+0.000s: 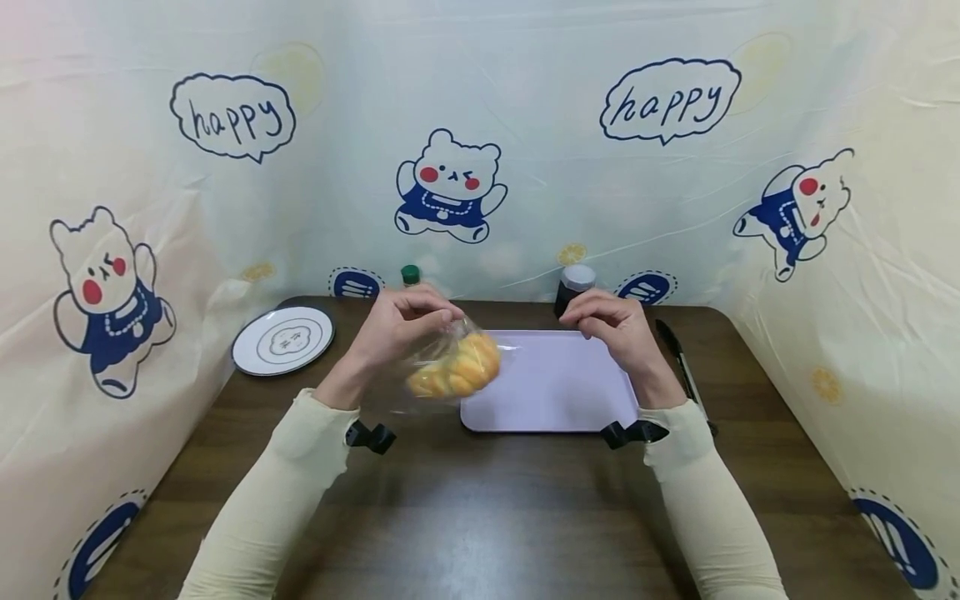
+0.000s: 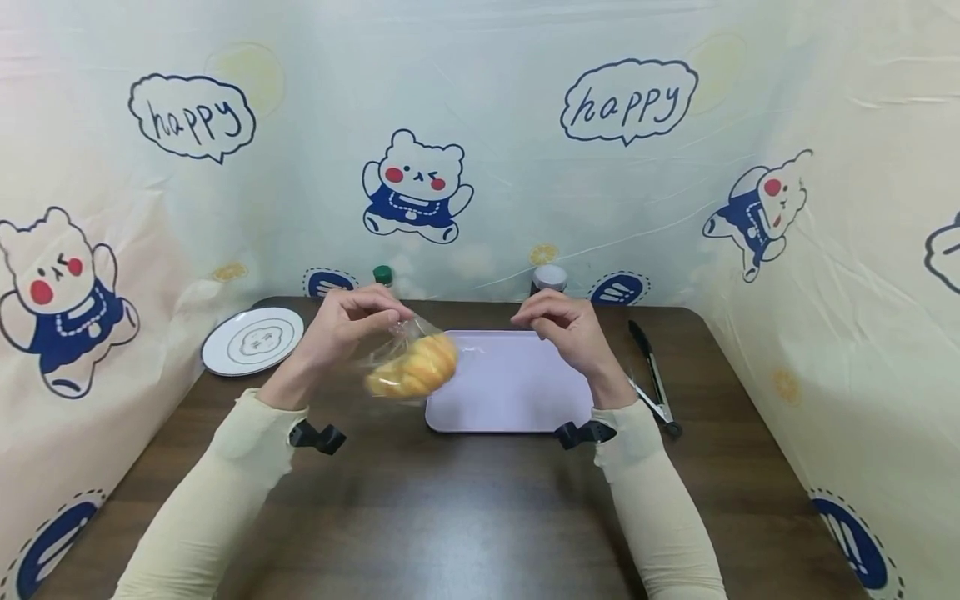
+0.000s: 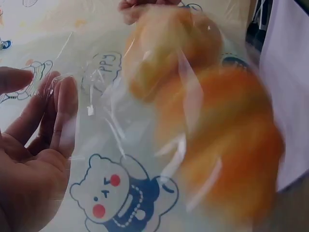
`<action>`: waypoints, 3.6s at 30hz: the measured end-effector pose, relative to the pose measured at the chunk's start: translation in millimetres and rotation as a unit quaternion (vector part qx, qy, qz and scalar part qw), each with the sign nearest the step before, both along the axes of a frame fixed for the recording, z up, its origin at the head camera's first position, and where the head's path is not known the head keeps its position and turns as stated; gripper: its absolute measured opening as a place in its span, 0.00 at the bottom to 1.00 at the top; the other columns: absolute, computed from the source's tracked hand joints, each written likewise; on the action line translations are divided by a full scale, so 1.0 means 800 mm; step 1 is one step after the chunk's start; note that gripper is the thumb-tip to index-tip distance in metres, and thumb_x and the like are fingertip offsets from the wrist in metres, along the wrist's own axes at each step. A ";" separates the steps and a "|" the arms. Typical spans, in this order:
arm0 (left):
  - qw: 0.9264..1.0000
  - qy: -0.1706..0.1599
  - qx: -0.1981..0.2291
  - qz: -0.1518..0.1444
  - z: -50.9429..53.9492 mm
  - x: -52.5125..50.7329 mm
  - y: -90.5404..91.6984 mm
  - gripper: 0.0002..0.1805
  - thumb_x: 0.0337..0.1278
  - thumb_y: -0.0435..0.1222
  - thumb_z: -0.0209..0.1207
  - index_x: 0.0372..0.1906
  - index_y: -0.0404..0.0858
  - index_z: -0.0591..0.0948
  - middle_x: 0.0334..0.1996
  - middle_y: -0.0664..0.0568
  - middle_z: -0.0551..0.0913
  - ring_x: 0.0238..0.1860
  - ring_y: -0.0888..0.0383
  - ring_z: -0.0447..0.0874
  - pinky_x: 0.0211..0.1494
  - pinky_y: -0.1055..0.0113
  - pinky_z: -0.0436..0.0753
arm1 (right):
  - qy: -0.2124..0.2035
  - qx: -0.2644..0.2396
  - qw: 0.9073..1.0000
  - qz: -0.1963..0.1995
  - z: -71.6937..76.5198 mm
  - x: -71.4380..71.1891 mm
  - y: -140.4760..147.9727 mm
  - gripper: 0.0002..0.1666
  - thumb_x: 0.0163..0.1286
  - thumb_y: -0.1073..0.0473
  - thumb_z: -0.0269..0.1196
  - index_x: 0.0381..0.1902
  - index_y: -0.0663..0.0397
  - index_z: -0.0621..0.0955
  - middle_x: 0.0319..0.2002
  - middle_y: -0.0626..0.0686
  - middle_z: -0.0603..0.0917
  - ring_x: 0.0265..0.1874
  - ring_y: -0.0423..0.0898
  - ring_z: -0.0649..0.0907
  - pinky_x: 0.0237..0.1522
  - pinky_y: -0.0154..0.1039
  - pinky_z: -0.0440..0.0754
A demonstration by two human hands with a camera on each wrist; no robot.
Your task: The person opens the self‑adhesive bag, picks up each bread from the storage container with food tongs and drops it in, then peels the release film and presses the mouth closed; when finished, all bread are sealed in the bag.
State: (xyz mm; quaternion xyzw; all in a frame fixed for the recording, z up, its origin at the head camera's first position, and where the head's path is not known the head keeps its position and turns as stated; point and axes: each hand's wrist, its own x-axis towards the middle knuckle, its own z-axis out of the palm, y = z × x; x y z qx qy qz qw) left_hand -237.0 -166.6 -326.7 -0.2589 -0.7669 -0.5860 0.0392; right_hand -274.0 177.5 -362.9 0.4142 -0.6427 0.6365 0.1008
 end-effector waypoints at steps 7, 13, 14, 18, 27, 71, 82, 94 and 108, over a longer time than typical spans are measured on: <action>0.999 -0.016 -0.021 0.034 0.000 -0.001 0.000 0.09 0.60 0.36 0.66 0.43 0.37 0.89 0.40 0.51 0.84 0.44 0.52 0.80 0.47 0.68 0.85 | -0.036 0.072 0.996 -0.042 -0.007 0.003 -0.004 0.08 0.67 0.72 0.60 0.41 0.71 0.84 0.43 0.47 0.85 0.39 0.42 0.79 0.35 0.31 0.78; 1.000 0.002 -0.012 0.027 0.001 -0.003 0.001 0.09 0.61 0.34 0.65 0.44 0.35 0.88 0.40 0.51 0.83 0.45 0.53 0.80 0.48 0.69 0.86 | -0.089 0.140 0.979 -0.117 -0.018 -0.003 -0.016 0.13 0.70 0.62 0.63 0.51 0.58 0.83 0.51 0.57 0.84 0.46 0.43 0.79 0.41 0.33 0.79; 1.000 0.003 -0.009 0.026 0.001 -0.002 0.001 0.09 0.61 0.33 0.65 0.44 0.35 0.88 0.40 0.51 0.83 0.45 0.52 0.80 0.48 0.69 0.86 | -0.100 0.150 0.976 -0.122 -0.021 -0.004 -0.018 0.14 0.72 0.59 0.62 0.52 0.56 0.83 0.52 0.58 0.84 0.46 0.44 0.79 0.40 0.33 0.79; 1.000 -0.002 0.004 0.021 0.004 0.000 0.002 0.09 0.60 0.32 0.65 0.43 0.34 0.88 0.40 0.51 0.83 0.45 0.51 0.79 0.47 0.68 0.85 | -0.150 0.192 0.963 -0.119 -0.033 -0.009 -0.028 0.17 0.75 0.50 0.59 0.56 0.50 0.82 0.54 0.54 0.85 0.43 0.47 0.79 0.32 0.35 0.77; 1.000 0.001 0.020 0.006 0.010 0.005 0.001 0.10 0.59 0.31 0.66 0.44 0.32 0.87 0.40 0.52 0.84 0.44 0.52 0.79 0.46 0.68 0.84 | -0.207 0.193 0.957 -0.067 -0.056 -0.015 -0.045 0.23 0.76 0.48 0.57 0.61 0.53 0.80 0.51 0.58 0.88 0.36 0.48 0.82 0.27 0.34 0.75; 0.983 -0.063 -0.105 0.135 0.000 -0.006 -0.008 0.11 0.57 0.46 0.69 0.43 0.48 0.86 0.37 0.50 0.87 0.40 0.46 0.88 0.44 0.62 0.88 | -0.117 0.053 0.974 -0.188 -0.025 -0.005 -0.027 0.13 0.68 0.58 0.67 0.45 0.62 0.86 0.31 0.42 0.86 0.27 0.41 0.77 0.28 0.30 0.77; 0.988 -0.033 -0.109 0.106 -0.002 -0.003 -0.006 0.12 0.62 0.44 0.66 0.49 0.50 0.86 0.41 0.53 0.86 0.38 0.52 0.82 0.39 0.68 0.84 | -0.100 0.038 0.976 -0.188 -0.020 -0.004 -0.033 0.12 0.70 0.58 0.65 0.43 0.63 0.84 0.29 0.43 0.84 0.26 0.43 0.78 0.28 0.32 0.79; 0.969 -0.056 -0.241 0.002 -0.009 -0.006 -0.004 0.20 0.65 0.53 0.61 0.56 0.51 0.82 0.48 0.54 0.85 0.45 0.53 0.79 0.47 0.61 0.82 | -0.079 0.040 0.985 -0.147 -0.005 0.010 -0.048 0.07 0.71 0.65 0.63 0.42 0.65 0.83 0.27 0.44 0.82 0.25 0.42 0.77 0.27 0.34 0.78; 0.967 -0.023 -0.243 -0.068 -0.024 -0.001 0.054 0.31 0.67 0.63 0.50 0.67 0.55 0.74 0.57 0.57 0.82 0.57 0.56 0.80 0.59 0.57 0.83 | -0.033 0.111 0.987 -0.111 0.005 0.029 -0.063 0.07 0.70 0.64 0.64 0.42 0.60 0.87 0.37 0.55 0.89 0.31 0.45 0.83 0.37 0.32 0.84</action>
